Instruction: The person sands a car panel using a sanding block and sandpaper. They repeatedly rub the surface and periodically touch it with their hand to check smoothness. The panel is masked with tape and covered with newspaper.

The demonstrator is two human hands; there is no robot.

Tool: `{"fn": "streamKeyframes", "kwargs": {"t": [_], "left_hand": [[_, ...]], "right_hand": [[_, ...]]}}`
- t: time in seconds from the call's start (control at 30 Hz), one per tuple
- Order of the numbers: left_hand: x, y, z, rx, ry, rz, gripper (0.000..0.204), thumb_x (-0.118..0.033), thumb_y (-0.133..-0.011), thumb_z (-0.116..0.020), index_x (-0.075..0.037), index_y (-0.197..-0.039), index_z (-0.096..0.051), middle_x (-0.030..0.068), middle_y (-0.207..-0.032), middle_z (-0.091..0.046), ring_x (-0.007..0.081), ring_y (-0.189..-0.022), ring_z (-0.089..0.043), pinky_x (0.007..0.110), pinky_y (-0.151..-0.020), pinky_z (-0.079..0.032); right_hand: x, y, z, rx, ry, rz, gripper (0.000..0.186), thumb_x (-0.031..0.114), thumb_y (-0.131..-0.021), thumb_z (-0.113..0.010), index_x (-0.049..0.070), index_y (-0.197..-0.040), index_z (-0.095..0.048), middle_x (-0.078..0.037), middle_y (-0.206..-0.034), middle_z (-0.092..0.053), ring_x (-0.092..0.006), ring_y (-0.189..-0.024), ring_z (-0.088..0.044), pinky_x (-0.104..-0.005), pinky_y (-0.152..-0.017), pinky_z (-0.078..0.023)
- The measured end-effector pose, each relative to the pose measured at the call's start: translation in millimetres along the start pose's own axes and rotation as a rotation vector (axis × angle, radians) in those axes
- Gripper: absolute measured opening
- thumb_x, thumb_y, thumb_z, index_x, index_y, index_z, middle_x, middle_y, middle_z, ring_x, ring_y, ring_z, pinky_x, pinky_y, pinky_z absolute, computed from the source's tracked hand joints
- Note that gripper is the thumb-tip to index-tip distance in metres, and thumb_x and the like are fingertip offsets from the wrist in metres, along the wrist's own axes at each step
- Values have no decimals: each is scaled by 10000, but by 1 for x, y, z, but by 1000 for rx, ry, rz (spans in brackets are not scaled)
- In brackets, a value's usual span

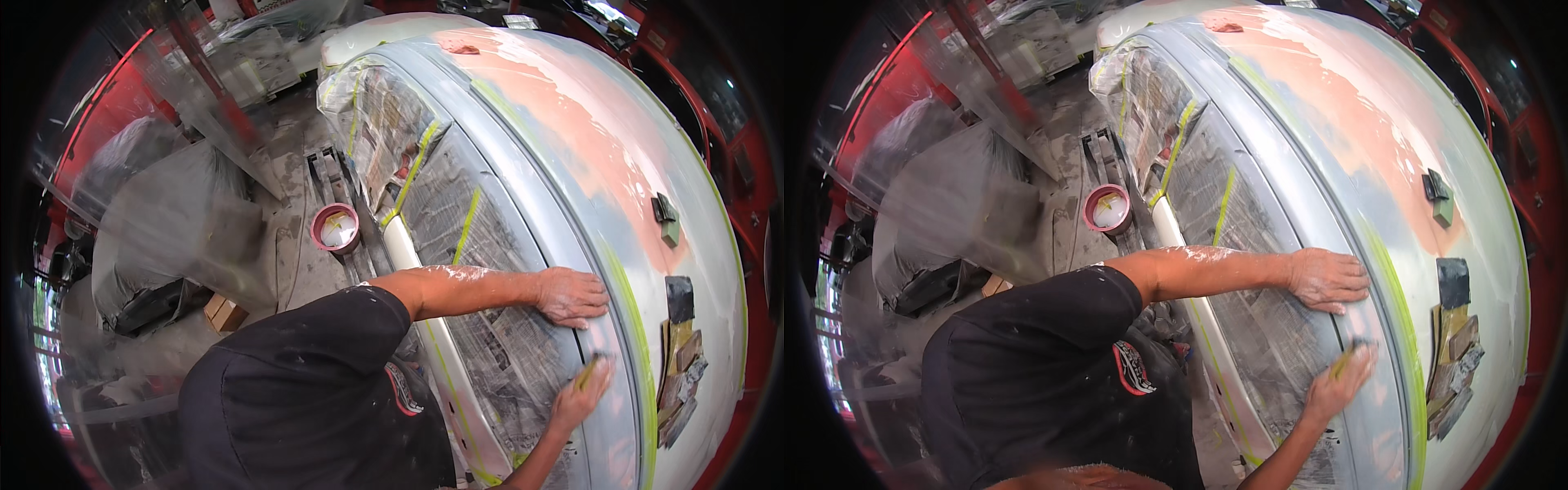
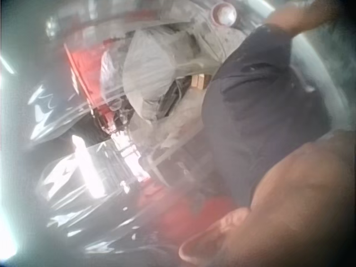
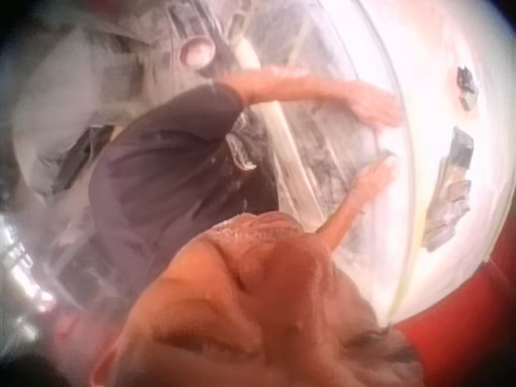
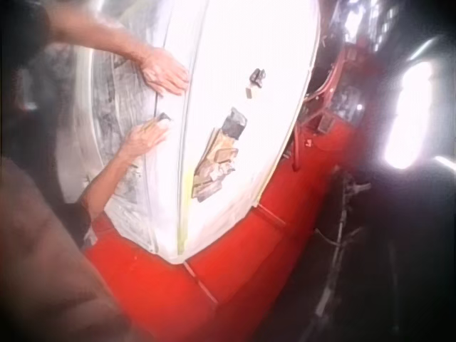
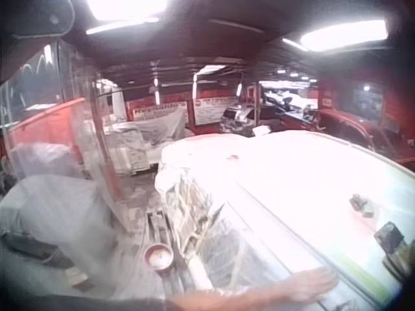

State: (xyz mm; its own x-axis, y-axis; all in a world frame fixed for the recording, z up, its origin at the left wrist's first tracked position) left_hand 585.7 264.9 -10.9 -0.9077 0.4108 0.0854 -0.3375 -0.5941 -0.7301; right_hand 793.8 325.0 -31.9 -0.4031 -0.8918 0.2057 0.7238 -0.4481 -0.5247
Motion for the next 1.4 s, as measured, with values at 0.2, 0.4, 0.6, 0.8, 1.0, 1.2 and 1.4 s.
{"fn": "streamKeyframes", "kwargs": {"t": [0.2,0.4,0.6,0.8,1.0,1.2,1.4], "left_hand": [[15,8,-1,-42,19,165,389,-333,-921,-641,-32,-1168,-655,140,-1103,-653,321,-1018,-614,448,-951,-498],[8,-9,-3,94,-71,241,426,-356,-945,-636,-20,-1206,-642,140,-1101,-615,311,-1044,-572,425,-959,-476],[6,-10,-7,64,-113,226,422,-313,-952,-659,-3,-1238,-661,170,-1159,-646,338,-1061,-587,445,-960,-474],[8,-10,-5,98,-95,218,381,-246,-944,-654,-59,-1275,-644,137,-1198,-641,329,-1104,-585,444,-973,-464],[2,-13,-5,100,-111,214,389,-239,-943,-652,-63,-1290,-635,130,-1208,-638,324,-1105,-585,444,-971,-463],[1,-15,-10,87,-114,210,404,-242,-943,-648,-66,-1307,-628,130,-1212,-635,325,-1113,-583,449,-972,-460],[7,-7,-3,125,-133,198,428,-261,-942,-643,-64,-1321,-624,146,-1213,-630,328,-1118,-581,448,-981,-457]], "right_hand": [[-17,0,16,68,54,62,408,6,-971,-554,-10,-1378,-568,-219,-1443,-554,-420,-1375,-482,-469,-1153,-389],[-115,95,99,-107,153,-622,355,130,-1024,-565,-47,-1331,-585,-230,-1277,-655,-343,-1160,-636,-415,-981,-503],[-96,80,57,-299,207,-635,422,166,-996,-561,-30,-1369,-543,-207,-1218,-590,-316,-1080,-532,-470,-957,-400],[-3,3,-15,-268,213,-237,492,73,-908,-546,-43,-1385,-541,-276,-1486,-476,-445,-1378,-461,-583,-1157,-358],[-172,107,111,-222,646,-462,478,57,-935,-552,-27,-1405,-535,-252,-1378,-588,-396,-1317,-547,-478,-1123,-433],[-156,81,64,-249,534,-634,454,111,-957,-532,-61,-1377,-552,-318,-1429,-520,-445,-1365,-481,-500,-1171,-362],[-96,59,34,-242,346,-238,540,17,-881,-566,26,-1420,-535,-216,-1523,-468,-429,-1398,-444,-544,-1179,-347]]}}
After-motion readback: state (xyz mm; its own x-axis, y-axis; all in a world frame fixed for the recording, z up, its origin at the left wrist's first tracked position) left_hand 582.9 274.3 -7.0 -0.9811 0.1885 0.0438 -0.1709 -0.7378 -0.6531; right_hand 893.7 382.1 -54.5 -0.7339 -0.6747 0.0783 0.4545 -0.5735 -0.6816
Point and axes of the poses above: each hand's wrist, its own y-axis away from the middle knuckle, its own z-axis out of the back of the hand, x = y × z, the point moved 6 cm from there along -y, towards the middle knuckle
